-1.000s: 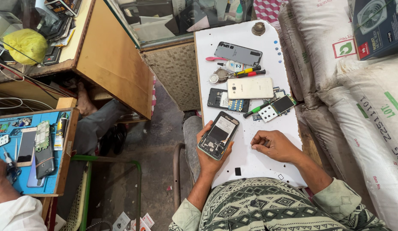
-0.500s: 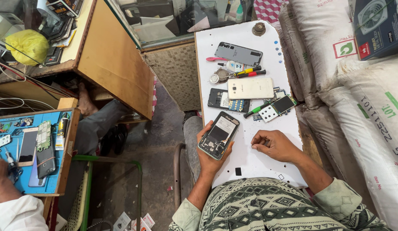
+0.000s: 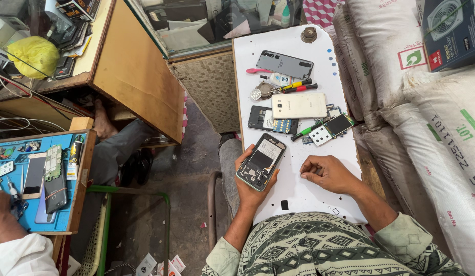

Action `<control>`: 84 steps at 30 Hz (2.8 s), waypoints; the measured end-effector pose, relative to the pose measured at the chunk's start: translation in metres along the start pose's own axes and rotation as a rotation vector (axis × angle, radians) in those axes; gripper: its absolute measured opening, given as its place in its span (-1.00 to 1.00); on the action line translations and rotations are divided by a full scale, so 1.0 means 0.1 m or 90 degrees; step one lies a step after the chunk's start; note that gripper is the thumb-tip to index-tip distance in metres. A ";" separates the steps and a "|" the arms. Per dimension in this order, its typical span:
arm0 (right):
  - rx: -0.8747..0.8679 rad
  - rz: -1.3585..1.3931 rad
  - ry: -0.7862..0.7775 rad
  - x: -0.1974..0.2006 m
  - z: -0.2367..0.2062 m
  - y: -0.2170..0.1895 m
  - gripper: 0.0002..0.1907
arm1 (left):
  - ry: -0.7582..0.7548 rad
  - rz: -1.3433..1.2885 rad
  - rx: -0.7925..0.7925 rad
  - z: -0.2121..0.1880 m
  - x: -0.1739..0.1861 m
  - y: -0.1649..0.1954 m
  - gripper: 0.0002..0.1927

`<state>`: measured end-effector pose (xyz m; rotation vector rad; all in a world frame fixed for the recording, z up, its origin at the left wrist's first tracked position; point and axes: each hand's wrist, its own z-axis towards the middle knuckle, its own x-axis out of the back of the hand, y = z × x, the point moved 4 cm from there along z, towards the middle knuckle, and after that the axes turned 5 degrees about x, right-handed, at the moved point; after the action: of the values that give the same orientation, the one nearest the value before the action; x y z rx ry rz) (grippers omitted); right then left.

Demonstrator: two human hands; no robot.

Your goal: The person uses a small metal tool to carefully pry and lift a ribbon cable or connector from the internal chassis of a disassembled smartphone. The phone is held in the left hand while the right hand manipulates the tool. The task involves delicate handling of internal components.

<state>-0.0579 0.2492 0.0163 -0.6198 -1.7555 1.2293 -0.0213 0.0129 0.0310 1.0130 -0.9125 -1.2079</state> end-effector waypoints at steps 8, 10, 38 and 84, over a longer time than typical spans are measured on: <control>0.004 0.000 0.000 0.00 0.00 0.00 -0.87 | 0.000 -0.008 0.000 -0.01 -0.01 0.00 -0.11; 0.001 -0.001 0.005 0.00 0.00 0.00 -0.87 | 0.002 -0.019 0.006 -0.01 -0.01 0.00 -0.11; 0.022 -0.004 0.064 0.00 -0.04 0.15 -0.88 | -0.001 -0.031 -0.023 -0.01 -0.01 0.05 -0.11; 0.179 -0.181 0.110 -0.20 -0.08 -0.26 -0.87 | 0.005 -0.019 0.020 0.04 0.07 -0.03 -0.12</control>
<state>-0.0389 0.2278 0.0335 -0.2908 -1.4368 1.1585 -0.0250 0.0049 0.0294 1.0585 -0.9155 -1.2173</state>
